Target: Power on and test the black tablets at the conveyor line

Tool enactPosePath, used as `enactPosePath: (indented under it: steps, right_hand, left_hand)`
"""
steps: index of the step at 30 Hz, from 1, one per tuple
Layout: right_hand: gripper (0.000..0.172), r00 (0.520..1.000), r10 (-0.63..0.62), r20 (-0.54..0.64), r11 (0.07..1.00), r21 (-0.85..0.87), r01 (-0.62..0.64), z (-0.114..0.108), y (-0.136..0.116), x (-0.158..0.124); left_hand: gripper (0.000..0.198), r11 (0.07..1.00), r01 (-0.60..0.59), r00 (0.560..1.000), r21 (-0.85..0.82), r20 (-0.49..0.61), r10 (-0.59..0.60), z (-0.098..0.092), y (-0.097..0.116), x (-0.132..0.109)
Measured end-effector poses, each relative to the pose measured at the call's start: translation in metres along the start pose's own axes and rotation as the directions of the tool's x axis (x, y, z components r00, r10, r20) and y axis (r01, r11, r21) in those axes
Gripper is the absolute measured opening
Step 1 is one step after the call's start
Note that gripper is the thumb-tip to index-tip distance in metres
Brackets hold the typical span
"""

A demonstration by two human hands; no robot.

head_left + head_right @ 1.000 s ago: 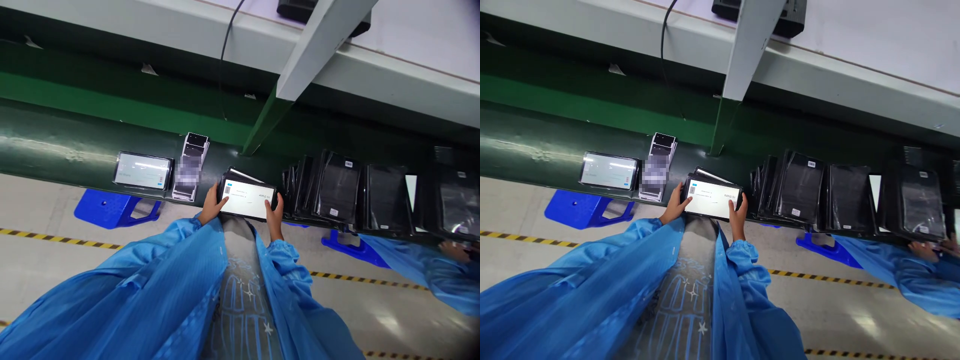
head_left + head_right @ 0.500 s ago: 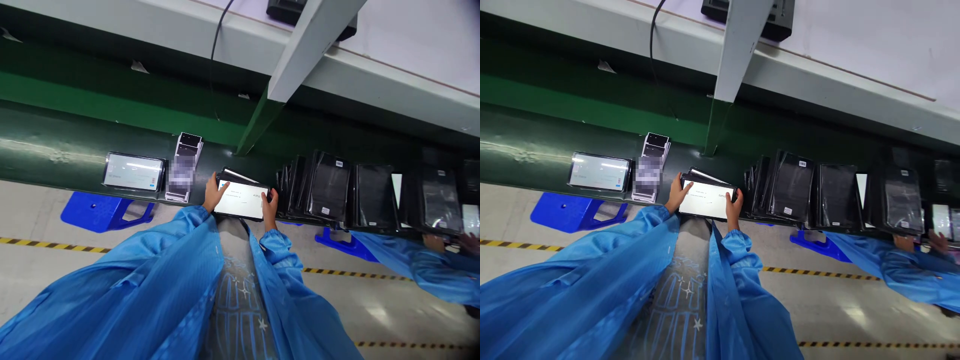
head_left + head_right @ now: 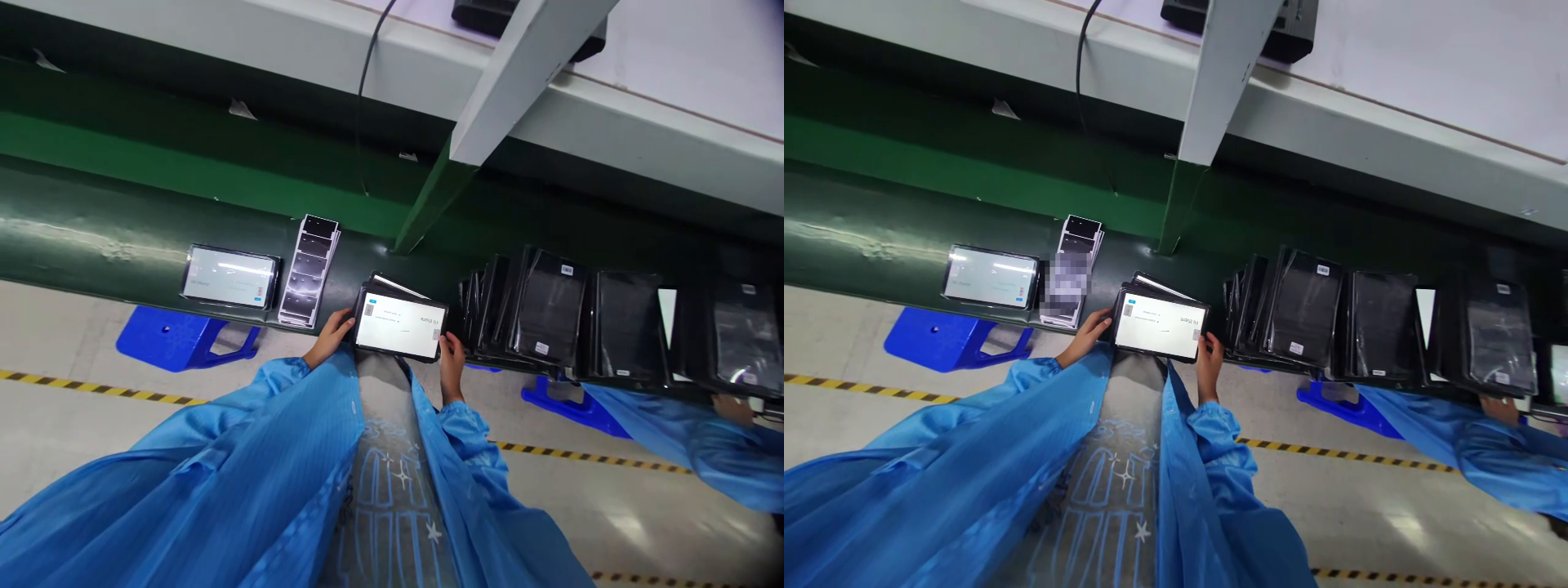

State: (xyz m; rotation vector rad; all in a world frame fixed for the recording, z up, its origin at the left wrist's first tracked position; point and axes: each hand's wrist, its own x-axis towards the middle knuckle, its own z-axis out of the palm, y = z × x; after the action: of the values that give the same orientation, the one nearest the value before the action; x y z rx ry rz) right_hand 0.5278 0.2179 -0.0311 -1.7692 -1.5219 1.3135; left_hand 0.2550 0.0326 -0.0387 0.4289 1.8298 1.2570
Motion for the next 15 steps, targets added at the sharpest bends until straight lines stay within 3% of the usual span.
enactPosePath:
  steps: [4,11,15]
  right_hand:
    - [0.09,0.998,0.057,0.021,0.998,0.005,-0.057,-0.003,0.006,-0.017]
    - [0.088,0.988,0.089,0.127,0.994,0.046,-0.096,0.001,0.002,-0.013]
    - [0.086,0.989,0.112,0.099,0.993,0.038,-0.116,0.007,0.005,-0.012]
  left_hand:
    - [0.068,0.998,0.049,0.999,-0.035,-0.011,-0.049,-0.001,-0.001,-0.002]
    - [0.077,0.956,0.231,0.973,-0.183,0.031,-0.23,0.001,-0.001,0.008]
    - [0.076,0.923,0.302,0.953,-0.239,0.064,-0.296,0.005,-0.003,0.012]
